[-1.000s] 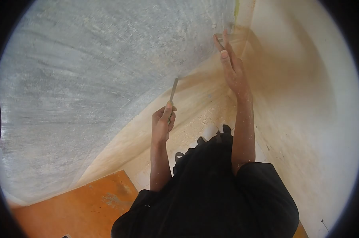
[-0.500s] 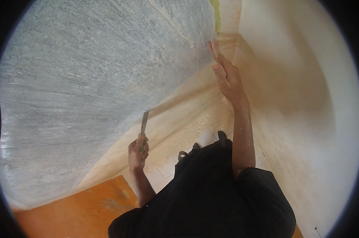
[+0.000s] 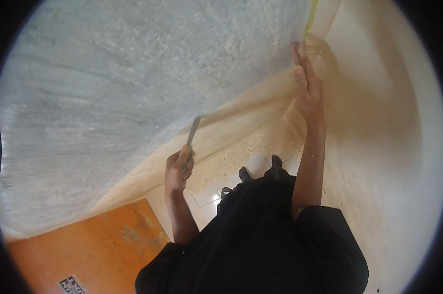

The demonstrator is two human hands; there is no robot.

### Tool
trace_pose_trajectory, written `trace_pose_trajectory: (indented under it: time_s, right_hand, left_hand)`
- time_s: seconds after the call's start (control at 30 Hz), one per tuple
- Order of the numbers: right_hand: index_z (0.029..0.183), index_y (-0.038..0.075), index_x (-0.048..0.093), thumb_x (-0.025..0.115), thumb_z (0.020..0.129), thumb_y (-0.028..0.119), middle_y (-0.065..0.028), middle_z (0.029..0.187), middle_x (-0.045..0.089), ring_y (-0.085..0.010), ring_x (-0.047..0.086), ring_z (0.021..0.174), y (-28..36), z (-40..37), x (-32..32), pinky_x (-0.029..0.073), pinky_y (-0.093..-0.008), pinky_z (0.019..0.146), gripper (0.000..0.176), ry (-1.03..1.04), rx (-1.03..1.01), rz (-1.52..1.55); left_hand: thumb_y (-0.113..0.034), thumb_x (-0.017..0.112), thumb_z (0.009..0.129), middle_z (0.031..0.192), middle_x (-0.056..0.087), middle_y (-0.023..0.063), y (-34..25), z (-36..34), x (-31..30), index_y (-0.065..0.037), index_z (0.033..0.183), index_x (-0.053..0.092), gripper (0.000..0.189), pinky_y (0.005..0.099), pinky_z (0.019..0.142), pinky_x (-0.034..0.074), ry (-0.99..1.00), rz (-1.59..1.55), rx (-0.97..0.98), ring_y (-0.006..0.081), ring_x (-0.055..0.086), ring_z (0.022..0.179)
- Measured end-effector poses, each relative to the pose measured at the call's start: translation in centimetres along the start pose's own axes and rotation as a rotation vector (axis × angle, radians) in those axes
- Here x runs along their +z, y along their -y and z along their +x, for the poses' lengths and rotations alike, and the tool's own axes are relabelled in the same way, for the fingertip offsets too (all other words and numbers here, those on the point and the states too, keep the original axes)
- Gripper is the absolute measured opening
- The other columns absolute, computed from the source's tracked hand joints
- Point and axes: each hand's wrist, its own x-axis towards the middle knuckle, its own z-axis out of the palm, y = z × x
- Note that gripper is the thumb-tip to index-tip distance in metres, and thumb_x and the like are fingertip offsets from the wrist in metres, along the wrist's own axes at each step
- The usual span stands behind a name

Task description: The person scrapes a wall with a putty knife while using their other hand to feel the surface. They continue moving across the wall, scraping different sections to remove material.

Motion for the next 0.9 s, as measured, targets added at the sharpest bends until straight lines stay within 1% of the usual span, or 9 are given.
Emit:
trace_pose_trajectory:
  time_s: [0.07, 0.13, 0.27, 0.47, 0.53, 0.63, 0.67, 0.8, 0.9]
  right_hand:
    - [0.155, 0.006, 0.023, 0.036, 0.107, 0.039, -0.0114, 0.153, 0.042, -0.0251, 0.035, 0.144, 1.2, -0.1, 0.0, 0.023, -0.0347, 0.117, 0.06, -0.013, 0.062, 0.013]
    - [0.156, 0.005, 0.021, 0.036, 0.107, 0.038, -0.0133, 0.155, 0.038, -0.0259, 0.031, 0.146, 1.2, -0.4, 0.6, 0.021, -0.0354, 0.118, 0.061, -0.004, 0.028, 0.046]
    - [0.156, 0.004, 0.017, 0.037, 0.107, 0.036, -0.0176, 0.159, 0.027, -0.0264, 0.022, 0.149, 0.9, -1.3, 2.5, 0.016, -0.0374, 0.12, 0.062, -0.004, -0.006, 0.085]
    - [0.157, 0.005, 0.015, 0.04, 0.106, 0.033, -0.0177, 0.16, 0.026, -0.0284, 0.02, 0.149, 2.4, -2.1, 3.9, 0.015, -0.0384, 0.12, 0.063, -0.017, 0.078, 0.151]
    - [0.157, 0.006, 0.015, 0.039, 0.106, 0.033, -0.0174, 0.159, 0.027, -0.0283, 0.02, 0.149, 2.7, -2.6, 4.0, 0.014, -0.0384, 0.12, 0.062, 0.004, 0.067, 0.123]
    - [0.157, 0.007, 0.014, 0.038, 0.107, 0.031, -0.016, 0.159, 0.028, -0.0276, 0.021, 0.149, 2.1, -2.1, 3.5, 0.014, -0.0386, 0.12, 0.06, 0.024, 0.032, 0.097]
    - [0.157, 0.007, 0.014, 0.037, 0.107, 0.03, -0.0149, 0.159, 0.029, -0.0269, 0.021, 0.149, 1.8, -2.3, 3.4, 0.013, -0.0387, 0.121, 0.059, 0.035, 0.043, 0.098]
    - [0.157, 0.007, 0.014, 0.035, 0.108, 0.029, -0.0137, 0.16, 0.029, -0.0264, 0.02, 0.15, 0.8, -5.1, 3.5, 0.013, -0.0385, 0.121, 0.058, 0.046, 0.126, 0.094]
    - [0.157, 0.007, 0.014, 0.033, 0.108, 0.029, -0.0124, 0.16, 0.029, -0.0259, 0.019, 0.15, 1.4, -4.1, 4.0, 0.013, -0.0384, 0.121, 0.057, 0.038, 0.144, 0.09]
  left_hand:
    - [-0.037, 0.054, 0.101, 0.06, 0.043, -0.0053, 0.4, -0.9, -0.7, 0.001, 0.093, 0.059, 0.039, 0.0192, 0.037, 0.019, -0.035, -0.007, -0.024, 0.0009, 0.03, 0.043]
    - [-0.038, 0.055, 0.101, 0.06, 0.044, -0.0049, 0.8, -1.4, -2.2, 0.001, 0.093, 0.059, 0.04, 0.0189, 0.037, 0.019, -0.078, -0.033, -0.024, 0.0012, 0.031, 0.042]
    - [-0.038, 0.055, 0.101, 0.059, 0.044, -0.0045, 1.3, -0.9, -2.5, 0.001, 0.093, 0.06, 0.04, 0.019, 0.037, 0.019, -0.051, 0.006, -0.012, 0.0012, 0.031, 0.042]
    - [-0.038, 0.055, 0.1, 0.058, 0.044, -0.0054, 1.5, -0.7, -2.8, 0.0, 0.09, 0.06, 0.04, 0.0194, 0.036, 0.018, -0.07, -0.012, 0.015, 0.0009, 0.03, 0.041]
    - [-0.039, 0.055, 0.1, 0.057, 0.044, -0.0056, 1.1, 0.0, -0.8, 0.0, 0.089, 0.061, 0.041, 0.0195, 0.036, 0.018, 0.02, -0.054, 0.062, 0.0009, 0.029, 0.04]
    - [-0.039, 0.055, 0.101, 0.056, 0.043, -0.0058, 2.2, -0.8, -3.4, 0.001, 0.089, 0.061, 0.041, 0.0202, 0.037, 0.018, -0.078, -0.043, 0.02, 0.001, 0.029, 0.041]
    - [-0.04, 0.056, 0.1, 0.057, 0.043, -0.006, 2.1, -0.7, -4.1, 0.0, 0.089, 0.061, 0.041, 0.0198, 0.039, 0.019, -0.032, -0.034, 0.006, 0.001, 0.028, 0.042]
    - [-0.041, 0.056, 0.1, 0.059, 0.043, -0.0064, 1.7, 1.1, 0.0, -0.001, 0.092, 0.062, 0.041, 0.0179, 0.04, 0.02, 0.044, -0.031, 0.035, 0.0009, 0.029, 0.043]
    - [-0.04, 0.057, 0.099, 0.059, 0.043, -0.0063, 3.0, -0.4, -3.1, 0.0, 0.093, 0.062, 0.04, 0.0184, 0.04, 0.02, -0.067, -0.02, 0.014, 0.0009, 0.029, 0.043]
